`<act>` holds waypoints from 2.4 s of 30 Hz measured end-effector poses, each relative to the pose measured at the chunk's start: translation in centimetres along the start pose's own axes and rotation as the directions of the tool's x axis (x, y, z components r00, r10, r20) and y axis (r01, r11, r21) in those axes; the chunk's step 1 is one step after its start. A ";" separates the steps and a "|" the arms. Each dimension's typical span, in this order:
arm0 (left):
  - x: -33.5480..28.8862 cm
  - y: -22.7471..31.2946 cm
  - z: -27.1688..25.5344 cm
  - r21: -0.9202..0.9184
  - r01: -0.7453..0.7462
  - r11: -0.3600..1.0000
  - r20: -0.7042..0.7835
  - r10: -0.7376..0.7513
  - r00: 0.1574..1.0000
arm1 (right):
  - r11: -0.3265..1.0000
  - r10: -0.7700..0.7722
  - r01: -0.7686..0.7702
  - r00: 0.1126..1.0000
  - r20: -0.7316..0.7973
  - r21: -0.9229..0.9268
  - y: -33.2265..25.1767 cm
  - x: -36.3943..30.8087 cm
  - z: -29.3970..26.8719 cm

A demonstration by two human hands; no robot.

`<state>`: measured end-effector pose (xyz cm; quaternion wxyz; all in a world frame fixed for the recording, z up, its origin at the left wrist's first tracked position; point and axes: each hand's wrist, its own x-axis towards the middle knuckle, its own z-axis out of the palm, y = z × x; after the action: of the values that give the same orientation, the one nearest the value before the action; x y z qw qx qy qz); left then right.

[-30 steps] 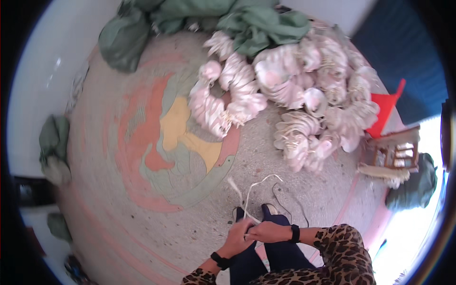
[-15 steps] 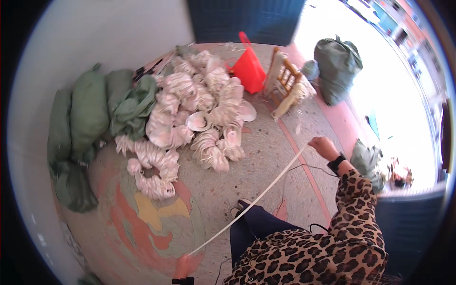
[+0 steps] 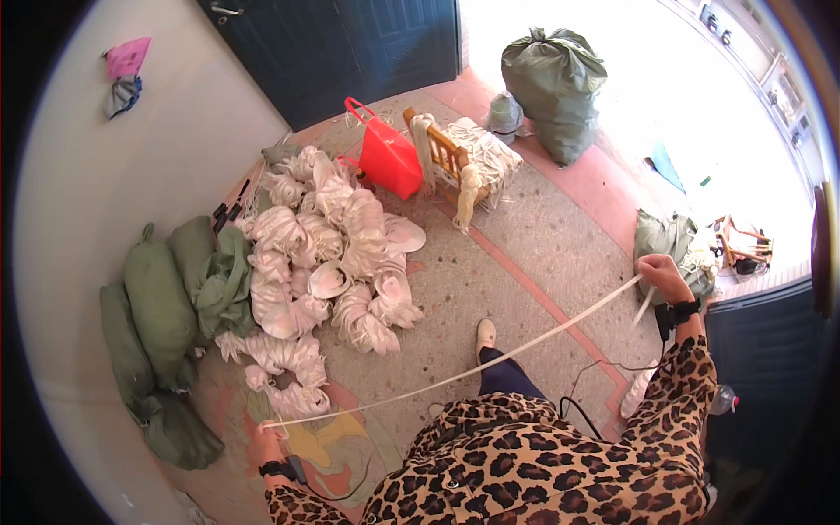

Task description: The recorder is picking up individual shoe upper components from the floor and placing them into a large green sack.

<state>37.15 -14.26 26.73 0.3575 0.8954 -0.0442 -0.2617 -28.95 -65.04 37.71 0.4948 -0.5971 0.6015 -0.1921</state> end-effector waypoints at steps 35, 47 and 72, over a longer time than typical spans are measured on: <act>20.6 38.3 34.7 -0.029 0.189 0.981 0.080 -0.186 0.979 | 0.932 0.067 -0.045 0.996 -0.052 0.359 -7.1 52.0 -10.9; 5.1 33.5 42.3 0.598 0.286 0.749 -0.006 -0.352 0.936 | 0.983 0.060 0.062 0.784 0.618 -0.174 -8.0 60.3 2.6; -11.6 24.0 55.8 0.039 0.618 0.785 0.316 -0.597 0.738 | 0.192 -0.291 0.629 0.770 0.568 -0.754 -11.9 68.9 12.3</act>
<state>1.88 -63.36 13.83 0.2715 0.7950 0.2034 -0.5029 1.41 -125.77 16.91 0.0738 -0.9400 0.3065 0.1304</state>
